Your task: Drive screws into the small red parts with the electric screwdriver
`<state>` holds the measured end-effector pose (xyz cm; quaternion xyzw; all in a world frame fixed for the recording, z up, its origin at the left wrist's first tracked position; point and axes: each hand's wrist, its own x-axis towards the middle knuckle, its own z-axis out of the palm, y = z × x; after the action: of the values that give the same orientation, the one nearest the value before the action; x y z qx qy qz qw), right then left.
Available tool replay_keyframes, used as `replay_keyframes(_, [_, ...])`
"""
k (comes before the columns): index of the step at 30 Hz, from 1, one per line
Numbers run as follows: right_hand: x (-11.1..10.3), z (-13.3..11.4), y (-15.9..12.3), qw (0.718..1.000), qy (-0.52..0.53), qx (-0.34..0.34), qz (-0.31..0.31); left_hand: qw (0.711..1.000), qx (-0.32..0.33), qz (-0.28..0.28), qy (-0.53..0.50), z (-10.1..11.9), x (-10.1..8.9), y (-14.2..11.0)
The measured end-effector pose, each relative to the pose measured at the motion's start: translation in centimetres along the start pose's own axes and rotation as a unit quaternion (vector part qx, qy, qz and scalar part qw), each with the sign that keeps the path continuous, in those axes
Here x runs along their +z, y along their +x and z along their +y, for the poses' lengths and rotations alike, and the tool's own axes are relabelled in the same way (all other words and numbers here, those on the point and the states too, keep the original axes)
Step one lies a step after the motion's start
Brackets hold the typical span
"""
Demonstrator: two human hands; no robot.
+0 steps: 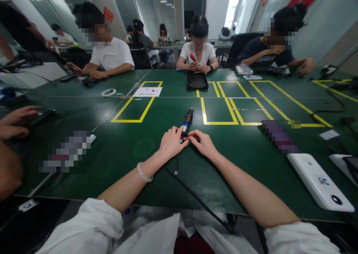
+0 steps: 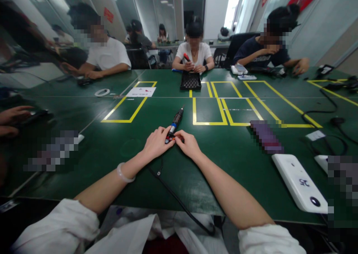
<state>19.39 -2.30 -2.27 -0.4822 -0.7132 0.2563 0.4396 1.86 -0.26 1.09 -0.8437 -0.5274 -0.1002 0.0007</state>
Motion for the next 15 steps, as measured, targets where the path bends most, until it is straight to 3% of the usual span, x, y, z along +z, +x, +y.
replay_keyframes(4, [0.3, 0.2, -0.1, 0.999, -0.023, -0.013, -0.025, 1.0, 0.012, -0.01, 0.018, -1.0, -0.5, -0.1])
replay_keyframes(8, [0.2, 0.4, -0.1, 0.998, -0.045, -0.022, -0.032, 0.999, 0.007, -0.018, 0.05, -3.5, -1.1, -0.1])
replay_keyframes(11, [0.0, 0.3, -0.1, 0.998, -0.047, -0.013, -0.044, 0.997, -0.027, -0.03, 0.068, -6.6, -1.6, 0.0])
replay_keyframes(15, [-0.1, 0.3, -0.1, 0.997, -0.049, -0.015, -0.055, 0.99, -0.099, -0.051, 0.09, -12.4, -2.1, 0.4])
